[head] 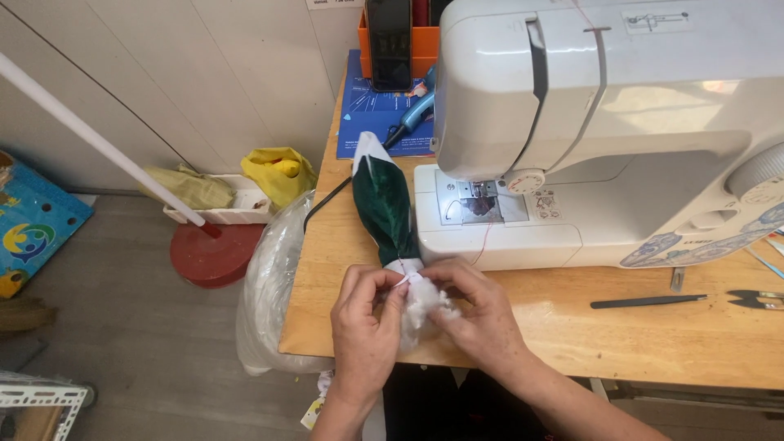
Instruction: The person stuffs a fabric fish-shaped toy with synthetic filling by hand, then pushes the filling into the tail and fins.
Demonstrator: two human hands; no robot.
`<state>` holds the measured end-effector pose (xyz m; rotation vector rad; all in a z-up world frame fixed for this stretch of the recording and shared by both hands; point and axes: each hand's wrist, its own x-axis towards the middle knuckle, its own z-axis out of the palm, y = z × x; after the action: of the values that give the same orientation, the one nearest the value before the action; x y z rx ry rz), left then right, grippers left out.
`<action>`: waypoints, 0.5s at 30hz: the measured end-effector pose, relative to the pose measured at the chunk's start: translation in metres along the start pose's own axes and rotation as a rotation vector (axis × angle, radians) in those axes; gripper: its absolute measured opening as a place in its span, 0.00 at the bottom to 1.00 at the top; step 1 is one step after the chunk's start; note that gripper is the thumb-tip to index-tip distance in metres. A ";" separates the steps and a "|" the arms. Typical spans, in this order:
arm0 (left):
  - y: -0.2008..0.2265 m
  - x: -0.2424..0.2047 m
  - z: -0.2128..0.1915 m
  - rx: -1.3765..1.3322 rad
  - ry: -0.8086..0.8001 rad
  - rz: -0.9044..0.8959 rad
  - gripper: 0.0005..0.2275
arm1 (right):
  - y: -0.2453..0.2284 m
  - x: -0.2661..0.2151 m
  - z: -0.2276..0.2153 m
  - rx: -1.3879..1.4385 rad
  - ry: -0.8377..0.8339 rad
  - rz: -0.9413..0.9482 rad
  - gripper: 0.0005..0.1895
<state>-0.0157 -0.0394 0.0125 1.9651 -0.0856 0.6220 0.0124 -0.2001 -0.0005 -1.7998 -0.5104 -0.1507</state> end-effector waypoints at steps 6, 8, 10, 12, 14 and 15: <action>-0.002 -0.006 -0.002 -0.262 -0.136 -0.301 0.04 | 0.009 -0.001 0.006 -0.007 0.035 0.169 0.14; 0.006 -0.008 -0.004 -0.368 -0.174 -0.433 0.05 | 0.000 0.001 0.006 0.003 0.001 0.253 0.16; 0.008 -0.011 -0.004 -0.309 -0.174 -0.354 0.05 | 0.005 -0.002 0.009 0.004 0.012 0.220 0.13; 0.015 -0.014 -0.004 -0.248 -0.173 -0.270 0.05 | 0.010 -0.002 0.011 0.006 0.025 0.183 0.12; 0.025 -0.018 -0.002 -0.321 -0.167 -0.232 0.06 | 0.014 0.000 0.011 -0.157 0.082 0.003 0.16; 0.028 -0.020 -0.002 -0.321 -0.166 -0.232 0.06 | 0.010 0.004 0.010 -0.157 0.081 0.003 0.16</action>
<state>-0.0427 -0.0546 0.0275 1.6802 -0.0545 0.2728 0.0191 -0.1914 -0.0112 -1.9387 -0.4486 -0.2665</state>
